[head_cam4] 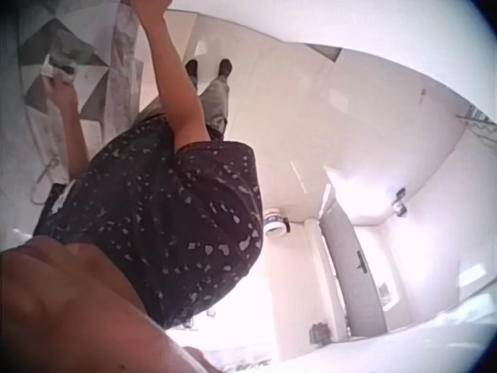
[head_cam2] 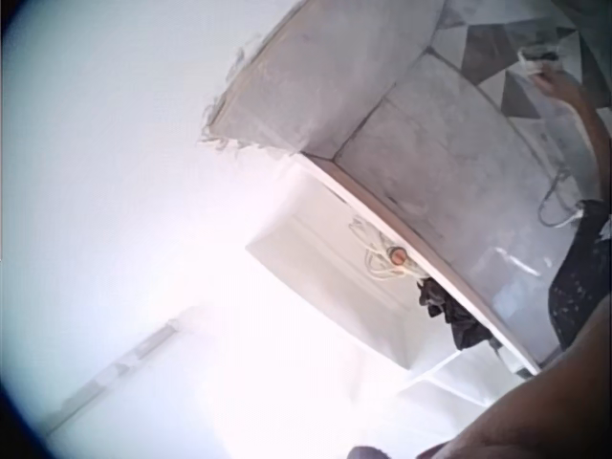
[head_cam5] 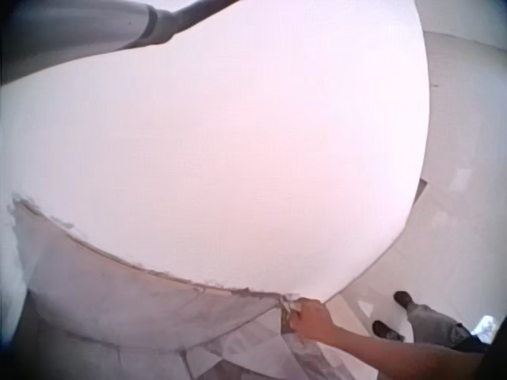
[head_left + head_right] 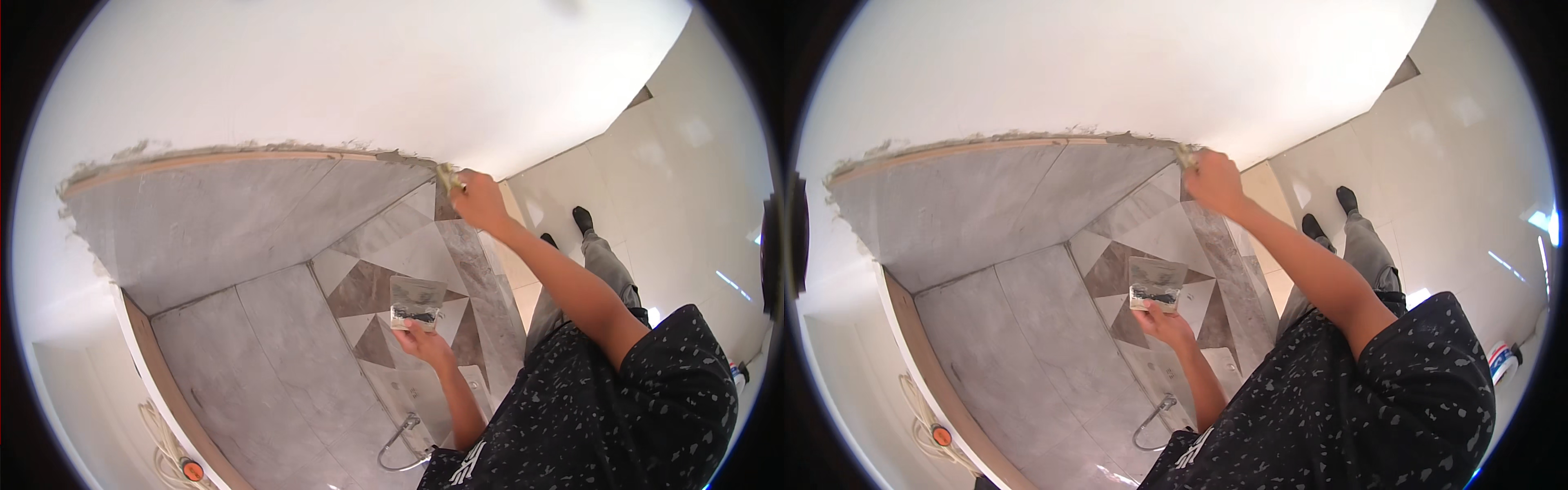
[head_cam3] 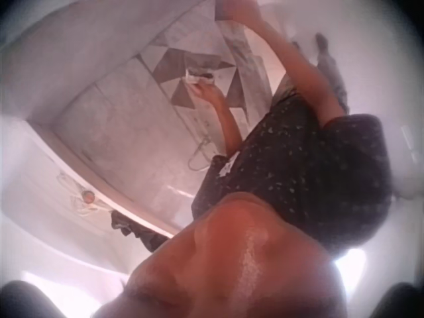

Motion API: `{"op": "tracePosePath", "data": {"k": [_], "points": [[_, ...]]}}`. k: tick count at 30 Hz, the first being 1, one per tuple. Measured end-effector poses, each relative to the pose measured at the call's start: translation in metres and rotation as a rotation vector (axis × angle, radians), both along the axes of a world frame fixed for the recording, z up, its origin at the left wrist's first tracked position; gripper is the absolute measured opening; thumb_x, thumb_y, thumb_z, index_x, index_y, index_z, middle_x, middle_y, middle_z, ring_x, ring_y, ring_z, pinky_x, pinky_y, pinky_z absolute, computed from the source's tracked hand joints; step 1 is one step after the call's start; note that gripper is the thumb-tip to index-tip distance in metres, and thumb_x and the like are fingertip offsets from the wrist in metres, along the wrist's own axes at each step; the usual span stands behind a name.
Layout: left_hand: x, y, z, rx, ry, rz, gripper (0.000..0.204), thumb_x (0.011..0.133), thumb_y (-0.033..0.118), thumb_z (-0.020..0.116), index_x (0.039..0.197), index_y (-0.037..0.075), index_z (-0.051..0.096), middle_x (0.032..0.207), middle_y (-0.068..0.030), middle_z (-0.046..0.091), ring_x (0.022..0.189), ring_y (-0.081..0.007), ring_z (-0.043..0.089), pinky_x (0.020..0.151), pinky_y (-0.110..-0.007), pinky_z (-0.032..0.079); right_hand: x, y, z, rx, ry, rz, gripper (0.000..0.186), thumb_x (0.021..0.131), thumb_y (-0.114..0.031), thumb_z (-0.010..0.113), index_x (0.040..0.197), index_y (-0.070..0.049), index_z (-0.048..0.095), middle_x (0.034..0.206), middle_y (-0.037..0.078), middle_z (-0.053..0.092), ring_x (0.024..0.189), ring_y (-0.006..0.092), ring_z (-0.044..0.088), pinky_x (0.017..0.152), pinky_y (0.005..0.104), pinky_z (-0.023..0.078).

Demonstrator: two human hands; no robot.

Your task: Apply grout or tile adhesive to the joints and edges of kitchen tiles using a putty knife and trowel.

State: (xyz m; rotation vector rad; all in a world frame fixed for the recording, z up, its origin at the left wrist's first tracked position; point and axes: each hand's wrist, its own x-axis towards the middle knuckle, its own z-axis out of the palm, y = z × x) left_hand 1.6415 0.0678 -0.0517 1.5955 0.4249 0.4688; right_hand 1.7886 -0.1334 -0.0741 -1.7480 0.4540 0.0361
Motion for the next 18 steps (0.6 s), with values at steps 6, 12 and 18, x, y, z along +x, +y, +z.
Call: {"op": "tracePosePath", "data": {"k": [6,12,18], "points": [[-0.008,0.003,-0.006,-0.113,-0.022,0.030,0.032,0.092,0.026,0.051,0.107,-0.002,0.043,0.103,-0.0091,0.050,0.092,-0.0145,0.050,0.080,-0.029,0.045,0.035,-0.001,-0.019,-0.139,-0.049,0.079,0.018,0.070,-0.014,0.051,0.074,0.002,0.059,0.071,0.023,0.060,0.073,0.0399,0.059,0.067,0.0448,0.047],[-0.003,0.000,-0.017,-0.317,-0.005,0.041,0.029,0.092,0.018,0.048,0.111,-0.002,0.043,0.106,-0.0093,0.051,0.093,-0.0161,0.052,0.081,-0.031,0.045,0.042,-0.008,0.070,-0.040,-0.152,0.137,0.016,0.068,-0.012,0.050,0.070,0.003,0.055,0.066,0.022,0.057,0.065,0.0359,0.056,0.062,0.0414,0.044],[0.033,-0.031,-0.008,-0.707,0.224,-0.112,0.033,0.088,0.011,0.042,0.118,-0.002,0.045,0.107,-0.0116,0.055,0.096,-0.0226,0.057,0.079,-0.035,0.049,0.025,-0.027,0.144,-0.004,-0.404,0.244,0.013,0.070,-0.008,0.050,0.074,0.003,0.056,0.064,0.018,0.055,0.060,0.0274,0.055,0.057,0.0354,0.043]]}}
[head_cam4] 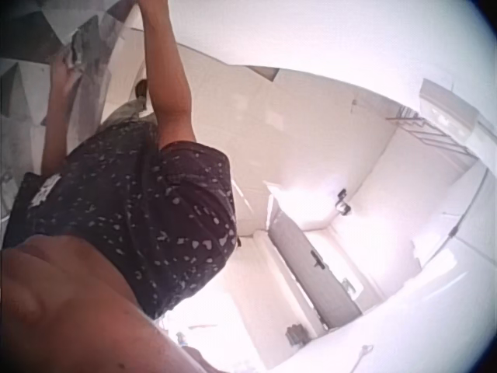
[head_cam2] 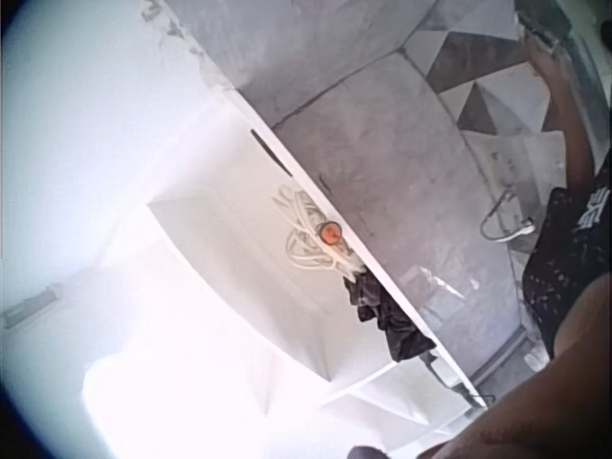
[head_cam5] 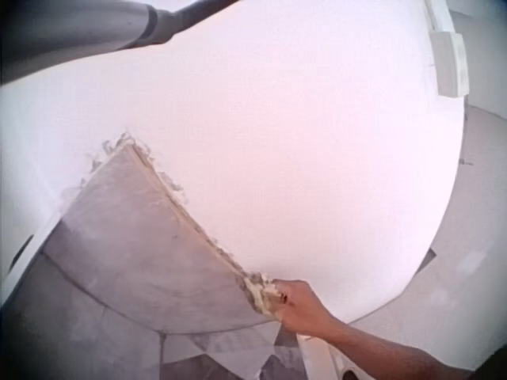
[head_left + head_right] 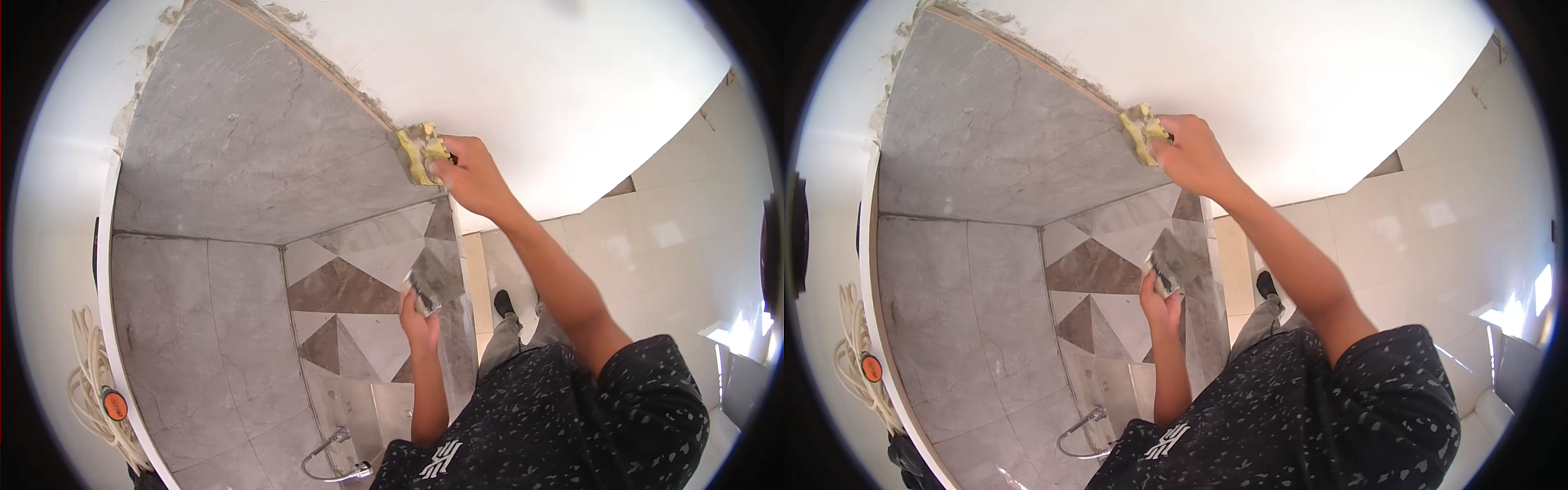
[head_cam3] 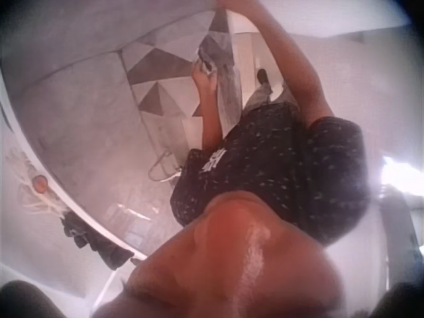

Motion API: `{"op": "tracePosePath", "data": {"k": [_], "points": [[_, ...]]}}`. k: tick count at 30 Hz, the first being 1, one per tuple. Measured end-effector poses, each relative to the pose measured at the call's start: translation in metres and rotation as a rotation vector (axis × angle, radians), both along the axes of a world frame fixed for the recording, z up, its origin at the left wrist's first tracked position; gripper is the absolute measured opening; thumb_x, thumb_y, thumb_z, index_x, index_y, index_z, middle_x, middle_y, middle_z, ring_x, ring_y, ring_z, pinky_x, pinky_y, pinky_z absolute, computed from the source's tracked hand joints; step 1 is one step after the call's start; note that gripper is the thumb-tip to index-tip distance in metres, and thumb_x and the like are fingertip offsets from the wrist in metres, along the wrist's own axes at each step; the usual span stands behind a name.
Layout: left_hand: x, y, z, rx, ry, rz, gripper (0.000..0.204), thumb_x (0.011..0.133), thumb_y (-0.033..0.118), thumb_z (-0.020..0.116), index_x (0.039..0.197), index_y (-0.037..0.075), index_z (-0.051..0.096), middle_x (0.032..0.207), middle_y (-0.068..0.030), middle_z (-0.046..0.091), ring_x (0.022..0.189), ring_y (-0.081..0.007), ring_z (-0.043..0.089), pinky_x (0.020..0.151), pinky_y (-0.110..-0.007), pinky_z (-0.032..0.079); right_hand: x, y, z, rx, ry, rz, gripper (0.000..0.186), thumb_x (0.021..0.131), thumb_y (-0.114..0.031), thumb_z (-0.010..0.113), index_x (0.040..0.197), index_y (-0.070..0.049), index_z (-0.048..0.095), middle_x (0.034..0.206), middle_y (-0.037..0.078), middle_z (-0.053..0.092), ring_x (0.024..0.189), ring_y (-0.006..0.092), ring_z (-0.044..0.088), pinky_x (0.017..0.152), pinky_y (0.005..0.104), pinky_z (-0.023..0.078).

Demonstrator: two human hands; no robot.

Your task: Apply grout or tile adhesive to the joints and edges of kitchen tiles using a putty knife and trowel.

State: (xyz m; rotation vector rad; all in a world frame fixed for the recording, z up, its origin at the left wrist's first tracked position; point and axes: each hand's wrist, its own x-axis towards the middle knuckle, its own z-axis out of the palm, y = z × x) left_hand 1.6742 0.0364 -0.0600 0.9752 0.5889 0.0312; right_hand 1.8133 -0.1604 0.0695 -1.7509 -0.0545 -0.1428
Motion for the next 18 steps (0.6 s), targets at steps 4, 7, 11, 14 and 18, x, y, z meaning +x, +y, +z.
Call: {"op": "tracePosePath", "data": {"k": [4,7,11,14,18], "points": [[0.024,-0.007,-0.006,-0.555,0.026,-0.222,0.030,0.085,0.010,0.043,0.110,-0.006,0.049,0.100,-0.0120,0.060,0.088,-0.0219,0.060,0.077,-0.034,0.052,-0.045,-0.009,-0.031,-0.225,-0.549,0.176,0.023,0.068,-0.003,0.054,0.089,-0.003,0.063,0.087,0.012,0.061,0.071,0.0233,0.059,0.053,0.0327,0.047],[0.032,-0.009,0.005,-0.621,0.037,-0.260,0.027,0.085,0.009,0.042,0.106,-0.006,0.050,0.097,-0.0121,0.060,0.084,-0.0210,0.062,0.076,-0.033,0.054,-0.086,-0.017,-0.071,-0.547,-0.829,0.382,0.037,0.063,0.001,0.056,0.098,-0.009,0.064,0.107,0.006,0.058,0.085,0.0214,0.058,0.051,0.0295,0.050],[0.028,-0.017,0.033,-0.265,-0.111,-0.017,0.026,0.089,0.014,0.044,0.103,-0.008,0.048,0.097,-0.0120,0.058,0.085,-0.0213,0.060,0.077,-0.033,0.053,-0.098,-0.043,-0.116,-0.685,-0.499,0.222,0.037,0.065,0.003,0.058,0.100,-0.009,0.063,0.109,0.005,0.058,0.092,0.0200,0.057,0.056,0.0282,0.051],[0.033,-0.034,0.042,0.393,-0.415,0.105,0.029,0.093,0.021,0.043,0.105,-0.005,0.046,0.103,-0.0138,0.055,0.090,-0.0200,0.056,0.077,-0.032,0.050,-0.110,-0.035,-0.128,0.097,0.275,0.050,0.026,0.075,0.002,0.055,0.099,-0.006,0.061,0.109,0.007,0.058,0.088,0.0189,0.058,0.063,0.0319,0.052],[0.022,-0.020,0.017,1.034,-0.756,-0.159,0.032,0.094,0.026,0.043,0.111,-0.001,0.045,0.100,-0.0134,0.054,0.090,-0.0230,0.056,0.081,-0.035,0.048,-0.117,-0.006,-0.123,1.363,0.743,0.068,0.029,0.083,-0.001,0.050,0.111,0.001,0.052,0.110,0.009,0.058,0.092,0.0180,0.060,0.081,0.0350,0.050]]}}
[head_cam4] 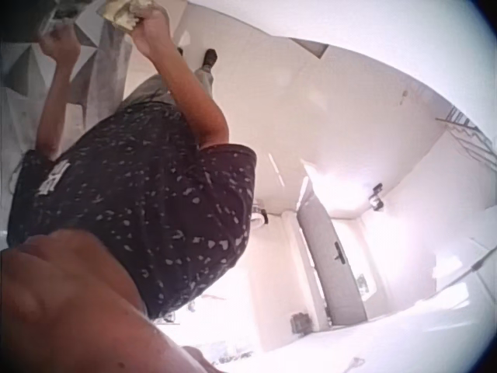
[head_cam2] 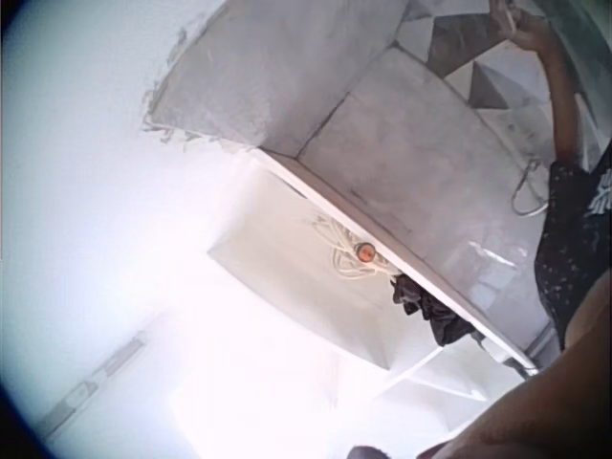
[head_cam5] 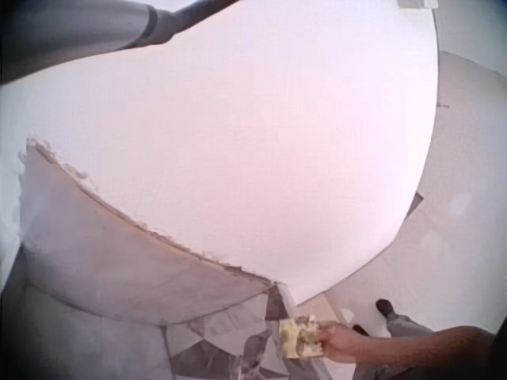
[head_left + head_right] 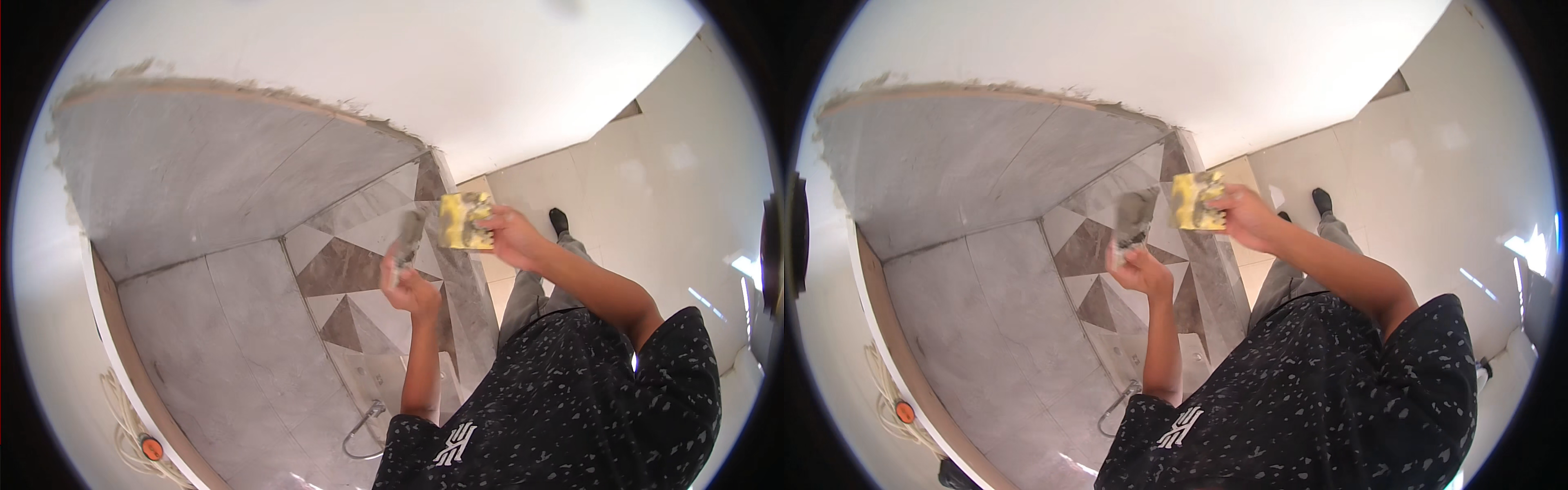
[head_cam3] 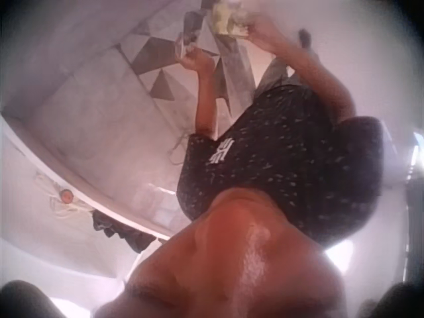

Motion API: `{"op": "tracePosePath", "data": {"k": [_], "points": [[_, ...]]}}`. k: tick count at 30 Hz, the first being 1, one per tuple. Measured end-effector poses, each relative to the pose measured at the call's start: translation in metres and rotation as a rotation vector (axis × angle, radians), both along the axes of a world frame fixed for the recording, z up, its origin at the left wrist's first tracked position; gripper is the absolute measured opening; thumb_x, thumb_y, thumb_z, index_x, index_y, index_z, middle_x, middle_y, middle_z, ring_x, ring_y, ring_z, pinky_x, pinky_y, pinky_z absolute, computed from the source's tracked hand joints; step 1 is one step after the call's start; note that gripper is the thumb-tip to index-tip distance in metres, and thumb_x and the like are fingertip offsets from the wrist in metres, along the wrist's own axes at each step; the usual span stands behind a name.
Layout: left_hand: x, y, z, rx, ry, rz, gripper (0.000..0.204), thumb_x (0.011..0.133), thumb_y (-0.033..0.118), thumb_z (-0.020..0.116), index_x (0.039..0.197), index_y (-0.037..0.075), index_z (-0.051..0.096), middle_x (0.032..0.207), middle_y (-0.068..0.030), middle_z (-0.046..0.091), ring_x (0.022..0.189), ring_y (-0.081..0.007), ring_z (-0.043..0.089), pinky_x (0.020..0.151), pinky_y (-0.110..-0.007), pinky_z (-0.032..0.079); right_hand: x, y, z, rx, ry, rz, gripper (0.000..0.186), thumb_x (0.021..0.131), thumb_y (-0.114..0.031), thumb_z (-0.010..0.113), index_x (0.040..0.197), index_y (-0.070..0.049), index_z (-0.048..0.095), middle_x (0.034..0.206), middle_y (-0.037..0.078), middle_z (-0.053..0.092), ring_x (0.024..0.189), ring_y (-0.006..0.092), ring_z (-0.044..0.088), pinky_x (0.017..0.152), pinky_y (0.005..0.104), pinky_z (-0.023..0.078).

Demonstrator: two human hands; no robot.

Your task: Apply grout or tile adhesive to the joints and edges of kitchen tiles using a putty knife and trowel.

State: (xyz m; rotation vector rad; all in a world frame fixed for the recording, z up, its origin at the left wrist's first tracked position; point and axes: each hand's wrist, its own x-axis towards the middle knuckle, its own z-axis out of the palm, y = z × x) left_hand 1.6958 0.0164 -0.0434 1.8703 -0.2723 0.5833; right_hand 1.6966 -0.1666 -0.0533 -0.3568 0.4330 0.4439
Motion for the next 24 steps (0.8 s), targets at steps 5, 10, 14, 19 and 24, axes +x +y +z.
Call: {"op": "tracePosePath", "data": {"k": [5,10,14,19,24], "points": [[0.016,0.045,-0.015,0.721,-0.250,-0.138,0.035,0.093,0.025,0.045,0.108,-0.006,0.050,0.098,-0.0168,0.058,0.080,-0.0189,0.055,0.063,-0.029,0.045,0.006,0.009,-0.020,0.105,-0.202,-0.042,0.034,0.083,-0.001,0.048,0.117,0.000,0.049,0.109,0.008,0.058,0.102,0.0182,0.056,0.088,0.0338,0.045],[-0.022,0.080,-0.020,0.344,0.366,0.227,0.030,0.094,0.025,0.046,0.100,-0.005,0.050,0.097,-0.0126,0.055,0.085,-0.0188,0.054,0.076,-0.030,0.045,0.049,0.005,-0.095,-1.127,-0.448,-0.245,0.034,0.077,-0.002,0.050,0.111,-0.002,0.056,0.103,0.008,0.059,0.094,0.0231,0.055,0.080,0.0341,0.046],[-0.043,0.078,-0.021,0.145,0.379,0.346,0.041,0.092,0.036,0.048,0.098,-0.004,0.046,0.093,-0.0095,0.052,0.083,-0.0135,0.050,0.070,-0.026,0.045,0.083,0.028,-0.130,-1.639,-0.550,-0.581,0.031,0.072,-0.003,0.052,0.102,-0.002,0.062,0.095,0.011,0.058,0.085,0.0267,0.053,0.074,0.0345,0.047],[-0.066,0.081,-0.024,-0.034,0.424,0.348,0.043,0.092,0.035,0.049,0.109,-0.003,0.041,0.107,-0.0138,0.049,0.094,-0.0176,0.050,0.076,-0.030,0.047,0.099,0.055,-0.127,-1.716,-0.492,-0.561,0.033,0.068,-0.004,0.056,0.100,-0.002,0.063,0.100,0.009,0.057,0.083,0.0237,0.054,0.072,0.0334,0.048],[-0.077,0.071,-0.020,-0.160,0.432,0.377,0.043,0.091,0.036,0.051,0.105,-0.003,0.042,0.102,-0.0113,0.048,0.091,-0.0150,0.048,0.080,-0.028,0.043,0.106,0.062,-0.133,-1.849,-0.593,-0.347,0.036,0.063,-0.005,0.058,0.099,-0.003,0.063,0.096,0.006,0.056,0.077,0.0216,0.053,0.066,0.0330,0.050]]}}
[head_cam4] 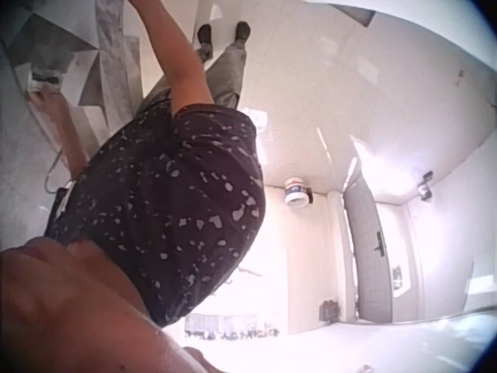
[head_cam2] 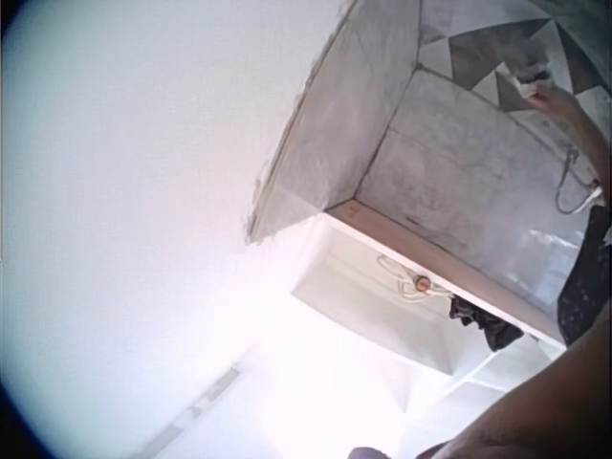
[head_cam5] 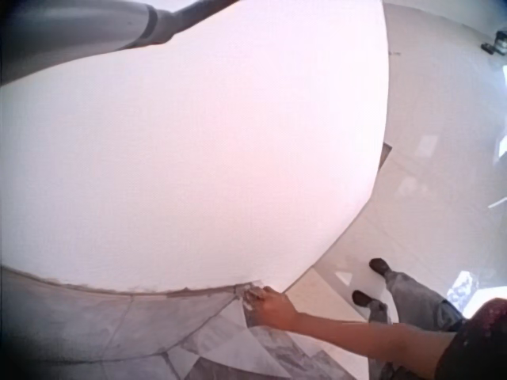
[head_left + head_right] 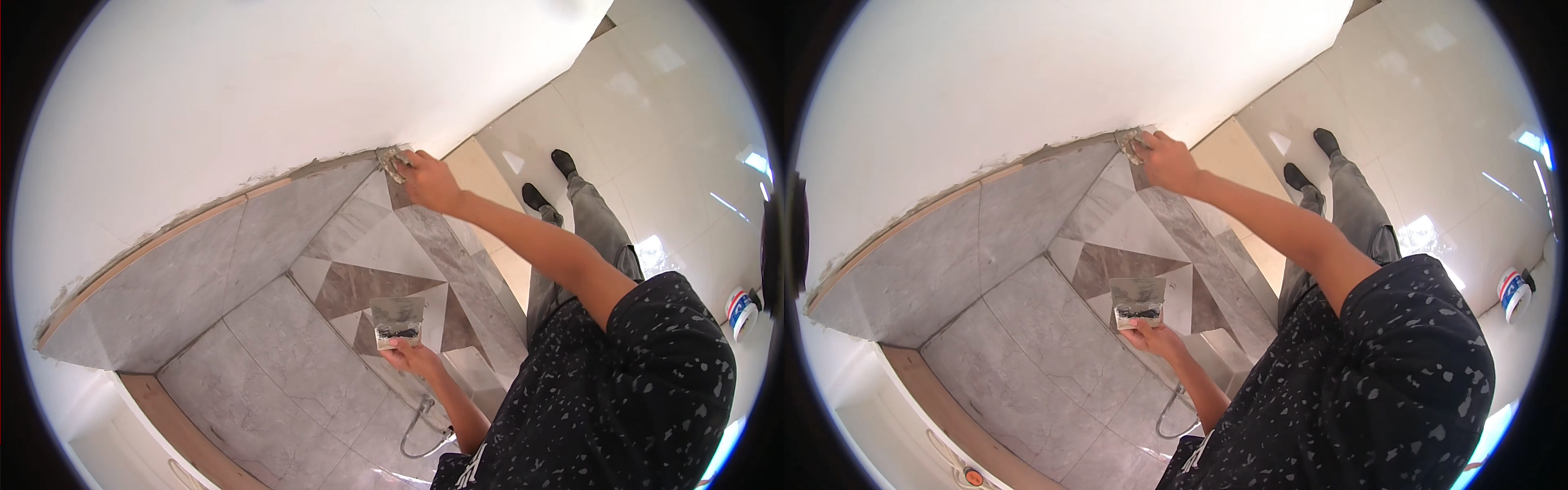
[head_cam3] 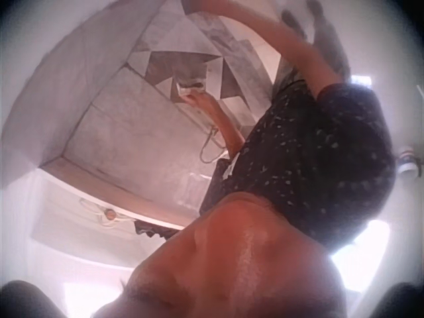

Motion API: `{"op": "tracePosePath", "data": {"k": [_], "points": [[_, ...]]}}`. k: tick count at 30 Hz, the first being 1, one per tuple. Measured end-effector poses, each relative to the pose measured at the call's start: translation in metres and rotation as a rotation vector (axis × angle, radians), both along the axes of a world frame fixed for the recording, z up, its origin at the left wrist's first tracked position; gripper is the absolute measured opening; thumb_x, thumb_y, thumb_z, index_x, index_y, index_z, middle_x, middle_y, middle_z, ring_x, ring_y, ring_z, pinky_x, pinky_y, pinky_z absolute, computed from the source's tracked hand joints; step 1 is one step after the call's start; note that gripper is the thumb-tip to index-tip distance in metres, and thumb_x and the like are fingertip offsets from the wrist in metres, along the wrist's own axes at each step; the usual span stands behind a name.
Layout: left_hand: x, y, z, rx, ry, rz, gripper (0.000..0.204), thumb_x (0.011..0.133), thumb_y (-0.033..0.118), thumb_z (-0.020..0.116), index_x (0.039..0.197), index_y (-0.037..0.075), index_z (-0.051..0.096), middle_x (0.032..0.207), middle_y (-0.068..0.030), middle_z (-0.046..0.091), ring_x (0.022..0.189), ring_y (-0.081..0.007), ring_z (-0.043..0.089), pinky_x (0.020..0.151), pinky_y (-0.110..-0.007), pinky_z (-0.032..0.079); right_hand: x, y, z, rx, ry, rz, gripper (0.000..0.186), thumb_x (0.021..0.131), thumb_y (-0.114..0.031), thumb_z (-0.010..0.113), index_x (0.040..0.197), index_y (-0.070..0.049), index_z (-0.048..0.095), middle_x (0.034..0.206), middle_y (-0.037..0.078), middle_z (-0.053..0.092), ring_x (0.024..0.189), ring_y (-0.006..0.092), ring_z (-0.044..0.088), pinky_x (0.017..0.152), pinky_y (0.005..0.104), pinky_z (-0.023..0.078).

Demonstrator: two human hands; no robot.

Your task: Apply grout or tile adhesive to the joints and edges of kitchen tiles using a putty knife and trowel.

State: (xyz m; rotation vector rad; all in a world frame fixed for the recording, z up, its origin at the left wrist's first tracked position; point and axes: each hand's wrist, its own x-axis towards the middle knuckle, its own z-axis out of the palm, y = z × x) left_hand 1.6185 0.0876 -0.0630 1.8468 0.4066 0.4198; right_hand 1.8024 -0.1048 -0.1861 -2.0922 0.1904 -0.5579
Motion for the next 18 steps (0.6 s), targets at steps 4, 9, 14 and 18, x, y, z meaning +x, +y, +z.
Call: {"op": "tracePosePath", "data": {"k": [4,9,14,18], "points": [[-0.001,0.001,-0.005,0.030,0.041,-0.001,0.042,0.092,0.035,0.050,0.106,-0.003,0.041,0.103,-0.0117,0.048,0.091,-0.0152,0.047,0.080,-0.027,0.043,-0.007,-0.041,-0.001,-0.052,-0.017,0.142,0.034,0.064,-0.005,0.059,0.097,-0.004,0.064,0.093,0.005,0.056,0.077,0.0215,0.054,0.062,0.0337,0.050],[0.006,-0.015,0.000,0.024,0.049,-0.027,0.040,0.093,0.034,0.048,0.107,-0.003,0.041,0.104,-0.0126,0.048,0.092,-0.0157,0.047,0.080,-0.027,0.043,0.000,-0.011,-0.003,0.121,-0.062,0.012,0.036,0.064,-0.002,0.057,0.098,-0.007,0.066,0.083,0.005,0.056,0.080,0.0225,0.054,0.065,0.0336,0.050],[0.004,-0.009,-0.003,-0.002,0.059,-0.033,0.041,0.093,0.031,0.048,0.112,-0.004,0.039,0.109,-0.0145,0.046,0.098,-0.0183,0.048,0.083,-0.031,0.044,-0.015,-0.041,-0.017,0.114,0.094,0.171,0.036,0.066,-0.001,0.057,0.101,-0.006,0.064,0.094,0.005,0.060,0.082,0.0231,0.054,0.068,0.0343,0.050],[0.007,-0.018,-0.003,-0.031,0.076,-0.033,0.042,0.093,0.030,0.049,0.114,-0.004,0.039,0.112,-0.0153,0.045,0.100,-0.0200,0.048,0.085,-0.033,0.044,-0.013,-0.032,-0.043,0.185,0.057,-0.012,0.036,0.066,-0.003,0.057,0.100,-0.007,0.064,0.092,0.006,0.058,0.080,0.0232,0.054,0.066,0.0345,0.050]]}}
